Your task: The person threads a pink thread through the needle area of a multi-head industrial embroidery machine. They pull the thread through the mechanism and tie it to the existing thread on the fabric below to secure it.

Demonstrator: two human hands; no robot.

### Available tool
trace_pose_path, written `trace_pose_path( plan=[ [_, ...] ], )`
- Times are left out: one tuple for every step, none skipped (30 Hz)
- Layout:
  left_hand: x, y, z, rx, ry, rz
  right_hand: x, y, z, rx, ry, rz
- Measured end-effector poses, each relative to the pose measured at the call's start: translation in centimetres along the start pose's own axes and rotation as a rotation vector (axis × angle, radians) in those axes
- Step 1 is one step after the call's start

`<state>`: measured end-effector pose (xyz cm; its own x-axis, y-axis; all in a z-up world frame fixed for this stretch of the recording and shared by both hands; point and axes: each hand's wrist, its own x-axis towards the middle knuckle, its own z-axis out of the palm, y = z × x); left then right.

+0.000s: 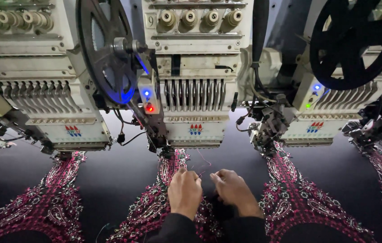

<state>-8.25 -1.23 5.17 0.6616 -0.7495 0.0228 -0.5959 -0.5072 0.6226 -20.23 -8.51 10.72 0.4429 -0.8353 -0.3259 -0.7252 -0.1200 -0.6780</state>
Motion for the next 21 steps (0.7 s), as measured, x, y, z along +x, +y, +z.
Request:
trace_pose_path(
  plan=[
    [0.0, -0.2, 0.6, 0.038, 0.090, 0.069, 0.2, 0.2, 0.1, -0.007, 0.009, -0.014],
    [0.0, -0.4, 1.2, 0.076, 0.181, 0.137, 0.3, 0.3, 0.2, -0.015, 0.017, -0.028],
    [0.0, -0.7, 1.8, 0.076, 0.177, 0.138, 0.2, 0.3, 0.1, -0.014, 0.017, -0.024],
    [0.0, -1.1, 2.3, 0.076, 0.212, 0.186, 0.1, 0.3, 0.0, -0.031, 0.013, -0.030],
    [0.1, -1.5, 2.7, 0.077, 0.253, 0.234, 0.1, 0.1, -0.1, -0.048, 0.009, -0.043],
    [-0.4, -1.0, 1.3, 0.077, 0.257, 0.234, 0.3, 0.4, 0.1, -0.049, 0.010, -0.046],
    [-0.8, -0.5, -0.3, -0.076, 0.036, 0.136, 0.6, 0.6, 0.2, -0.064, 0.018, -0.062],
    [-1.2, 0.1, -1.9, -0.228, -0.184, 0.036, 0.8, 0.8, 0.3, -0.079, 0.027, -0.078],
    [-1.5, -0.2, -2.5, -0.225, -0.186, 0.029, 0.4, 0.6, 0.3, -0.078, 0.019, -0.076],
    [-1.8, -0.6, -3.1, -0.404, -0.216, -0.005, -0.2, 0.3, 0.2, -0.048, -0.017, -0.050],
    [-1.4, -0.5, -3.9, -0.585, -0.237, -0.025, -0.2, -0.3, -0.3, -0.018, -0.039, -0.032],
    [-0.8, -1.8, -3.4, -0.586, -0.231, -0.018, -0.1, -0.6, -0.3, -0.018, -0.033, -0.040],
    [-0.5, -3.2, -2.8, -0.495, -0.140, 0.046, -0.3, -0.6, -0.3, -0.008, -0.049, -0.025],
    [-0.2, -4.6, -2.1, -0.404, -0.050, 0.109, -0.4, -0.5, -0.3, 0.002, -0.065, -0.010],
    [-1.0, -4.7, -2.2, -0.405, -0.050, 0.109, -0.5, -0.5, -0.3, 0.000, -0.065, -0.010],
    [-1.7, -4.8, -2.3, -0.326, 0.022, 0.173, -0.7, -0.5, -0.3, 0.011, -0.058, -0.001],
    [-2.3, -5.0, -2.7, -0.244, 0.099, 0.234, -0.7, -0.8, -0.3, 0.022, -0.054, 0.003],
    [-2.4, -4.9, -3.0, -0.243, 0.105, 0.230, -0.4, -0.8, -0.1, 0.020, -0.058, -0.002],
    [-2.7, -4.9, -3.2, -0.133, 0.128, 0.205, -0.3, -0.6, 0.1, 0.036, -0.043, -0.064],
    [-3.0, -5.0, -3.3, -0.022, 0.151, 0.178, -0.1, -0.4, 0.4, 0.053, -0.029, -0.127],
    [-2.8, -5.5, -3.0, -0.024, 0.154, 0.175, -0.9, -1.4, 0.2, 0.050, -0.032, -0.130]
  ],
)
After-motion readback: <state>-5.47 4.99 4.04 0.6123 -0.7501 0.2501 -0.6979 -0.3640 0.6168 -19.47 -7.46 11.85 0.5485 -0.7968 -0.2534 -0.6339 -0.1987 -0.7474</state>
